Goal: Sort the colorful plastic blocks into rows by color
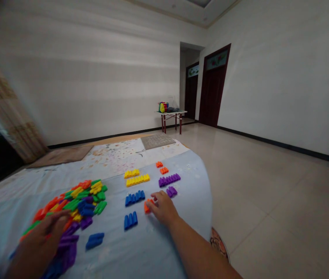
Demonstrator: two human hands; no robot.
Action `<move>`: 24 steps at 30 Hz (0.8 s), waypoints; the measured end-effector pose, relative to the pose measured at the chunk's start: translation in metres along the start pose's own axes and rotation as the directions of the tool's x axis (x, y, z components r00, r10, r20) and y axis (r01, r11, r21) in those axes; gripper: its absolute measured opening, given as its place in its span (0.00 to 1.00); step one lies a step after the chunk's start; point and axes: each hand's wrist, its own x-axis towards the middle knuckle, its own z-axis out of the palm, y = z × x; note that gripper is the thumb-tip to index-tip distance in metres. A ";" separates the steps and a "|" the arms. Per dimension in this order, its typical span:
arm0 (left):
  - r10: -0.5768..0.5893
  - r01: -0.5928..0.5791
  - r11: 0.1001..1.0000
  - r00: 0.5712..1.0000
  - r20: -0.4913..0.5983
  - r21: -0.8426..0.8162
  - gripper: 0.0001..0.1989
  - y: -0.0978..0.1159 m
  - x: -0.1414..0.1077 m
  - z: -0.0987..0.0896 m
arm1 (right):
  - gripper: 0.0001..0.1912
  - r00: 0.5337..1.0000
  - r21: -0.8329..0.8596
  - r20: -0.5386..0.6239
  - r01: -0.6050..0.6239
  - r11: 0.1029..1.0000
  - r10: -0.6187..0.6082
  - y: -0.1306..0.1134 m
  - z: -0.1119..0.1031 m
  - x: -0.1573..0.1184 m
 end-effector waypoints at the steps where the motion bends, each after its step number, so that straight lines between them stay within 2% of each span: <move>1: 0.054 -0.043 0.994 0.992 0.115 -0.098 0.23 0.027 -0.003 0.010 | 0.13 0.999 0.018 -0.032 -0.003 1.000 0.003 0.001 -0.001 0.001; 4: 0.219 -0.166 0.969 0.919 0.329 -0.181 0.21 0.103 -0.013 0.043 | 0.13 0.997 0.019 -0.073 0.005 1.000 -0.003 0.002 -0.006 0.002; 7: 0.243 -0.218 0.970 0.864 0.442 -0.109 0.24 0.152 -0.017 0.073 | 0.16 0.998 0.017 -0.055 -0.016 1.000 0.017 0.003 -0.007 0.001; 9: 0.227 -0.249 0.968 0.844 0.486 -0.020 0.27 0.168 -0.016 0.089 | 0.16 0.998 0.019 -0.050 -0.025 1.000 0.026 0.005 -0.006 0.002; 11: 0.242 -0.310 0.950 0.816 0.525 0.044 0.28 0.173 -0.014 0.101 | 0.16 0.998 0.028 -0.052 -0.031 0.999 0.032 0.007 -0.004 0.002; 14: 0.292 -0.403 0.913 0.754 0.588 0.062 0.24 0.169 -0.010 0.107 | 0.16 0.995 0.044 -0.073 -0.061 0.997 0.064 0.009 -0.003 0.005; 16: 0.298 -0.409 0.912 0.726 0.620 0.041 0.23 0.166 -0.002 0.105 | 0.16 0.992 0.040 -0.091 -0.081 0.996 0.085 0.009 -0.003 0.005; 18: 0.281 -0.381 0.924 0.727 0.627 0.027 0.23 0.164 0.013 0.100 | 0.16 0.991 0.014 -0.094 -0.092 0.996 0.093 0.007 -0.003 0.005; 20: 0.262 -0.348 0.937 0.773 0.578 0.041 0.24 0.169 0.037 0.097 | 0.14 0.994 -0.037 -0.076 -0.081 0.996 0.078 0.005 0.000 0.005; 22: 0.275 -0.336 0.941 0.840 0.467 0.050 0.25 0.181 0.065 0.099 | 0.13 0.997 -0.107 -0.055 -0.057 0.993 0.051 0.004 0.004 0.004; 24: 0.322 -0.362 0.931 0.864 0.388 0.034 0.25 0.200 0.093 0.107 | 0.11 0.999 -0.175 -0.044 -0.030 0.984 0.022 0.003 0.009 0.005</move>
